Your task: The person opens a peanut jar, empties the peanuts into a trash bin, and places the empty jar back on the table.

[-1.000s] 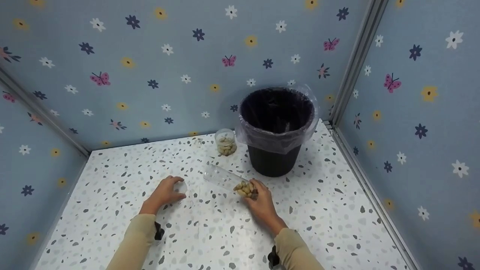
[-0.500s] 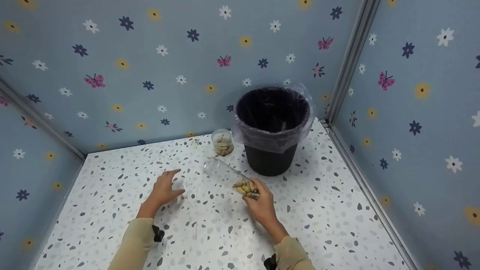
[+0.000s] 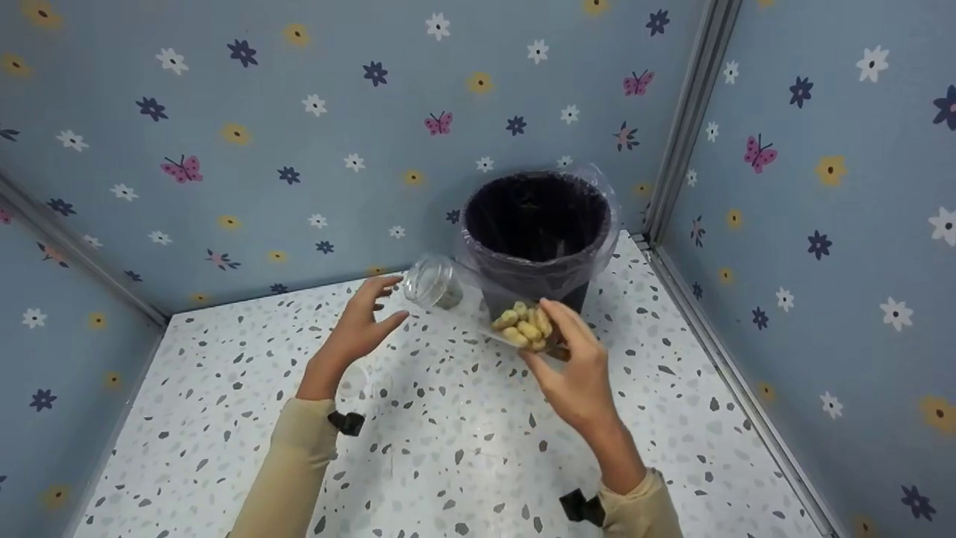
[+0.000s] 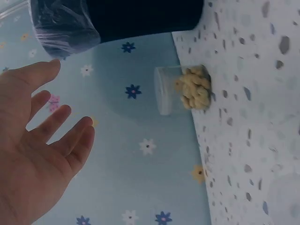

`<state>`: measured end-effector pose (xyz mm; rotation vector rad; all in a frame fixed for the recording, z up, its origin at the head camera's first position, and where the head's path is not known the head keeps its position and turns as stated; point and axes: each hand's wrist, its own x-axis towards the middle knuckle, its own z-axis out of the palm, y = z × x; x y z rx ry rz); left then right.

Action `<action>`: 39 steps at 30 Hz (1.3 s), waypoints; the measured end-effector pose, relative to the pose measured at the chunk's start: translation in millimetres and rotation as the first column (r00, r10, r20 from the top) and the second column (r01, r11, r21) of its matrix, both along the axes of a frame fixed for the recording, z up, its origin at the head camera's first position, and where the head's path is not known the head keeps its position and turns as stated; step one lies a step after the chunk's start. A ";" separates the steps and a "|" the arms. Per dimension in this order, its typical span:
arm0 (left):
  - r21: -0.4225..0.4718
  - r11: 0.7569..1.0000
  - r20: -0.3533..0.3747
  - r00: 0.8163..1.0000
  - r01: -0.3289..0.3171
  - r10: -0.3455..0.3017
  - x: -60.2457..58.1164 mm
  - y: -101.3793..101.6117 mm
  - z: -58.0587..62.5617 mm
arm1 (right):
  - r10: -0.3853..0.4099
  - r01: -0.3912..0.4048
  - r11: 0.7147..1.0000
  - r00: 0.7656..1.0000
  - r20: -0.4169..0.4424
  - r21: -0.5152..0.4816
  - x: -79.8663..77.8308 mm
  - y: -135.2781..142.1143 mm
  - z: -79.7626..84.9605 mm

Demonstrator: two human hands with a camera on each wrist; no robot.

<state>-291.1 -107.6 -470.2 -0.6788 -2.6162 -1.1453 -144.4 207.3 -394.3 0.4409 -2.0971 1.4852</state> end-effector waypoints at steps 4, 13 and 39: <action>0.071 0.997 -0.056 0.998 0.043 -0.039 -11.6 23.1 20.8 | -0.022 0.023 0.999 0.999 -0.031 0.035 -6.4 25.9 27.3; 0.053 0.991 -0.123 0.985 0.126 -0.119 -41.4 86.8 41.5 | -0.161 0.157 0.978 0.987 0.018 0.139 -49.2 100.5 54.7; -0.020 0.999 -0.186 0.982 0.028 -0.031 -49.1 128.2 30.6 | -0.271 0.211 0.691 0.962 -0.024 0.691 -157.2 168.0 150.3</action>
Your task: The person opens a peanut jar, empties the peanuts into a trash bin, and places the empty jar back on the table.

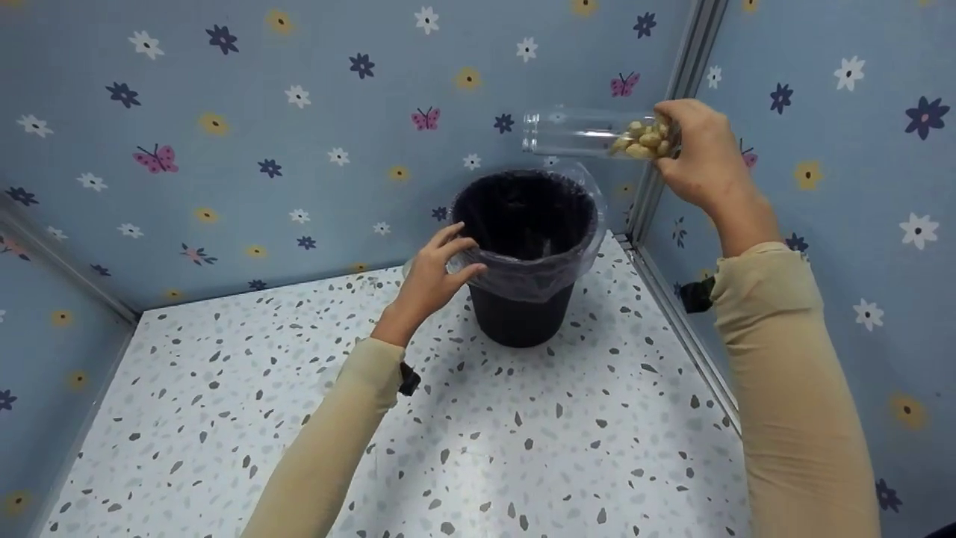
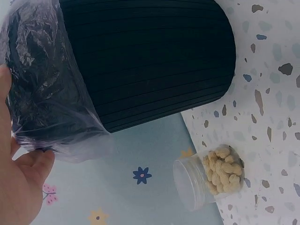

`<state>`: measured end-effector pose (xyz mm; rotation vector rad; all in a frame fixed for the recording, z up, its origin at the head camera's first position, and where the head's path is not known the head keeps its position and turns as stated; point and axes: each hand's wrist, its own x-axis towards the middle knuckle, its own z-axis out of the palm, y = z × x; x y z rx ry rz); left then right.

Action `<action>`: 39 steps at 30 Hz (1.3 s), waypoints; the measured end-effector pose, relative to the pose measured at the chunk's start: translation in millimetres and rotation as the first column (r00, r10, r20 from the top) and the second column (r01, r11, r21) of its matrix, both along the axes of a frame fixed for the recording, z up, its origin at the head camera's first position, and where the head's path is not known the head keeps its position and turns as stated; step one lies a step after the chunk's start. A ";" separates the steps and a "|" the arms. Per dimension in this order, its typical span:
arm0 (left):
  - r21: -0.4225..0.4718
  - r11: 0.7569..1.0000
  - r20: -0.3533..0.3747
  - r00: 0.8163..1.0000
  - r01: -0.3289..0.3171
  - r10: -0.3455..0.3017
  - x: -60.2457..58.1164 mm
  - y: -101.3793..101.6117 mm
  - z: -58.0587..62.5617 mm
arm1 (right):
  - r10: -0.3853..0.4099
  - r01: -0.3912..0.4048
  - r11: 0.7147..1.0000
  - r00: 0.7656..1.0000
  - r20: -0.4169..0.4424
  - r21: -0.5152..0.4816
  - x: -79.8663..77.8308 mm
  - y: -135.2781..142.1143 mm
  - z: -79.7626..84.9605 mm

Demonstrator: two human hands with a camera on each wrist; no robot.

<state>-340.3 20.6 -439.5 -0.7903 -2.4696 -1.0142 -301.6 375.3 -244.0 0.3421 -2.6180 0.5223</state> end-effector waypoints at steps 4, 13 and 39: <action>0.025 1.000 -0.003 1.000 -0.007 0.007 -0.7 2.3 -2.0 | 0.012 -0.015 0.999 0.997 0.070 0.044 -17.5 -2.0 -12.3; 0.023 0.999 0.047 0.998 -0.043 0.042 0.7 5.0 -2.2 | 0.068 -0.100 0.983 0.977 0.201 0.154 -39.5 -7.8 -42.5; -0.006 0.998 0.041 0.997 -0.069 0.069 3.8 6.1 -0.5 | 0.084 -0.145 0.877 0.985 0.150 0.458 -39.0 -18.2 -33.5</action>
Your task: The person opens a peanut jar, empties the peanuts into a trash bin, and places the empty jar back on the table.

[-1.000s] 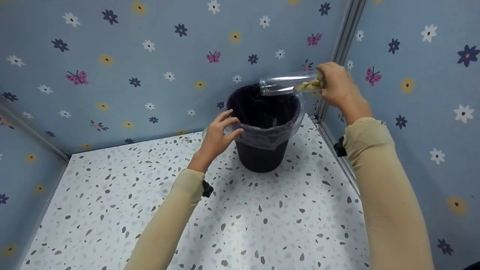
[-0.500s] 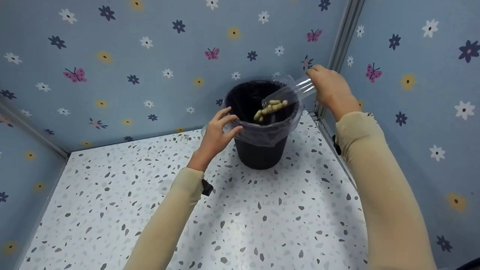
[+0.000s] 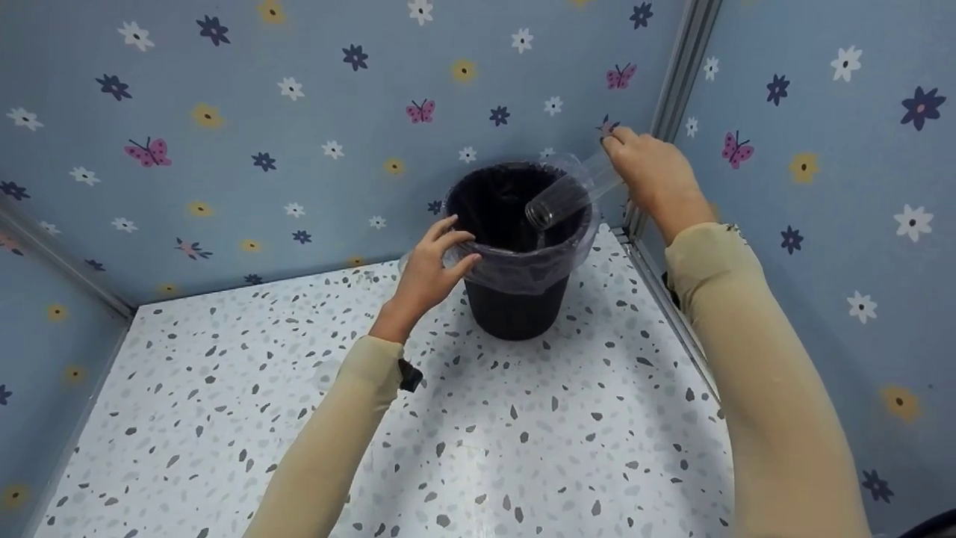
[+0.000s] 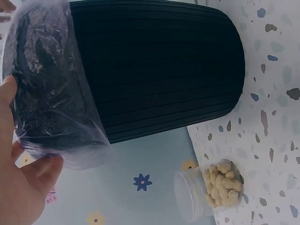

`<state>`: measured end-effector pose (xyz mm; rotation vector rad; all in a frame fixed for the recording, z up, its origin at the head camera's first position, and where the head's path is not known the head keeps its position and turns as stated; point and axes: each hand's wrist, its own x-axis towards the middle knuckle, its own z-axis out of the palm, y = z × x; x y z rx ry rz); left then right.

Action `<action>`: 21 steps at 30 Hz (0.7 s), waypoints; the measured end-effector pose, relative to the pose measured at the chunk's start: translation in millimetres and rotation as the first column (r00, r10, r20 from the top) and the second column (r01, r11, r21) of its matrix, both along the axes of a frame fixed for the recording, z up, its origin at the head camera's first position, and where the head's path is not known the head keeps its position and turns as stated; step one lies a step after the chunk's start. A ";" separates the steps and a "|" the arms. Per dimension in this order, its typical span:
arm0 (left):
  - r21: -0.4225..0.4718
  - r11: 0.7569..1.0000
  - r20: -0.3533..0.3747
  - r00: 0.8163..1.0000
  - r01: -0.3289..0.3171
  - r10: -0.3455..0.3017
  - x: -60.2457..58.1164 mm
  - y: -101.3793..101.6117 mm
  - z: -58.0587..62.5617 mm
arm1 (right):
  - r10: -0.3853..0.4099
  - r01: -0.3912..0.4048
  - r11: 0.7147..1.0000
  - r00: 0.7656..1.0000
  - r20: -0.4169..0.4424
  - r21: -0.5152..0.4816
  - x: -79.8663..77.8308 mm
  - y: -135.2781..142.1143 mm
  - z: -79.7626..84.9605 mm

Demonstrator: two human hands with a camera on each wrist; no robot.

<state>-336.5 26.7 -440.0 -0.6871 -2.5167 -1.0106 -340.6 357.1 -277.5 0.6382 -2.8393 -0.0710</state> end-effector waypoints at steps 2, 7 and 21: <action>-0.029 1.000 -0.013 1.000 -0.006 0.006 0.7 -2.4 1.3 | 0.005 -0.005 1.000 1.000 -0.002 -0.019 0.8 2.1 1.0; -0.043 0.999 -0.056 0.998 0.014 -0.016 7.3 -12.7 1.9 | -0.036 0.043 0.994 0.997 0.065 -0.102 10.7 8.5 7.6; 0.023 0.999 -0.029 0.999 -0.034 0.034 46.7 -118.1 2.2 | -0.065 0.093 0.957 0.992 0.110 -0.274 56.7 11.0 30.8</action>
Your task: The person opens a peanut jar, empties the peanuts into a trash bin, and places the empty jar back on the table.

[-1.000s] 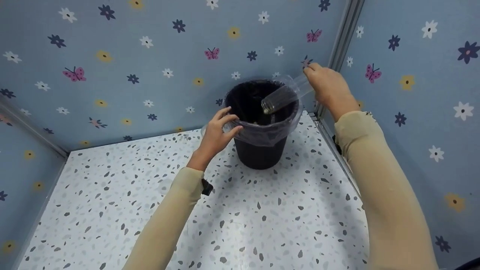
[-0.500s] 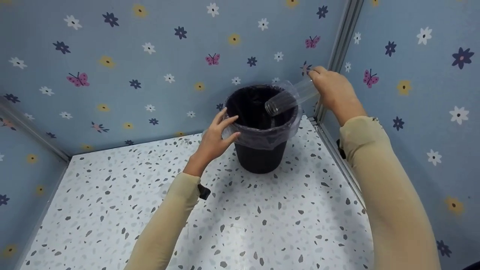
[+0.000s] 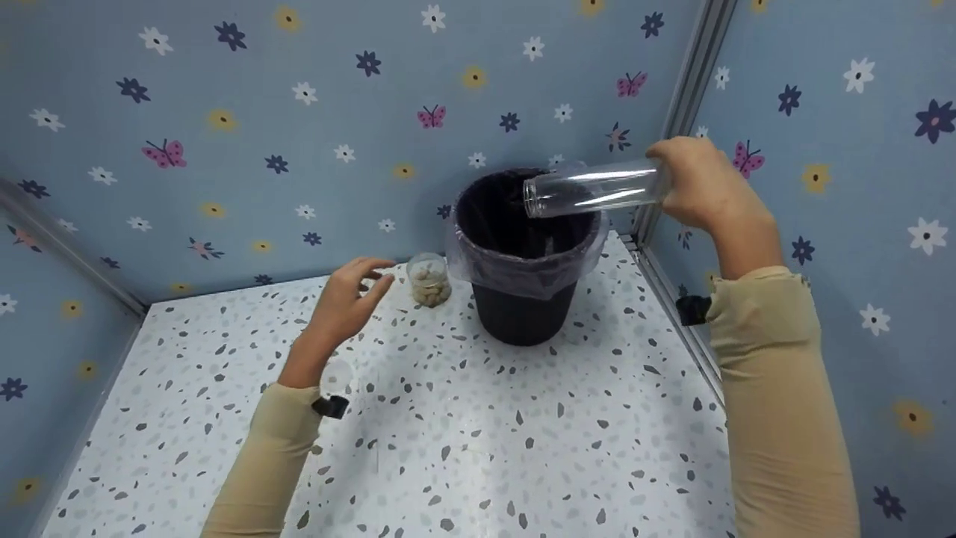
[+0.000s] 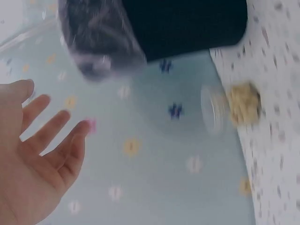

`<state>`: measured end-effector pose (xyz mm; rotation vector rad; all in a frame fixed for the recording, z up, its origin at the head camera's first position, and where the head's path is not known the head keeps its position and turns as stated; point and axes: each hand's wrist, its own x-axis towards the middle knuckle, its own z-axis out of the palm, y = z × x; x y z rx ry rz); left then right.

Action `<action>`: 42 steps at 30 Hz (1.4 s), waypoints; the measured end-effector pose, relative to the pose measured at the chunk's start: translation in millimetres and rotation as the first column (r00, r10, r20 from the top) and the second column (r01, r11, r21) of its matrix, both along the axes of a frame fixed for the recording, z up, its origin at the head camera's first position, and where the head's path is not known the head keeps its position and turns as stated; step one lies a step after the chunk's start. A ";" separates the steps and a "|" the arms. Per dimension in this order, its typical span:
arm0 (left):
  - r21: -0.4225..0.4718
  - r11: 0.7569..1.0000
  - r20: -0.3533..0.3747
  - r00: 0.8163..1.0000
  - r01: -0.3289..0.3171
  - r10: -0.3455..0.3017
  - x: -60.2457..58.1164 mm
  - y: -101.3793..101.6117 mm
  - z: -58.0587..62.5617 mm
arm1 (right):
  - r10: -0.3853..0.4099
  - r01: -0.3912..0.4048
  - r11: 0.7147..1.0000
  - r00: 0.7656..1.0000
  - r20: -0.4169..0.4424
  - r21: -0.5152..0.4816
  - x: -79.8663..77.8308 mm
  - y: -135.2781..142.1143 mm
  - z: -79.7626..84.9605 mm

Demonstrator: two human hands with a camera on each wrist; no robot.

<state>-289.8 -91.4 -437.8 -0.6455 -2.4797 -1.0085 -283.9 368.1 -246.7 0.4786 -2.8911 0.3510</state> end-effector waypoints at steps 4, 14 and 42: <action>-0.026 0.999 0.088 0.995 -0.036 0.039 11.9 -37.0 -2.5 | -0.022 0.021 0.997 1.000 -0.016 -0.077 22.6 -0.4 -8.5; -0.101 0.993 0.393 0.915 -0.054 0.090 29.3 -110.2 -22.5 | 0.059 -0.088 0.912 0.995 -0.086 -0.401 67.3 -20.1 -71.5; -0.167 0.971 0.547 0.804 -0.170 0.235 33.1 -127.0 -147.7 | 0.296 0.004 0.540 0.935 0.195 -0.841 80.0 -135.1 -255.1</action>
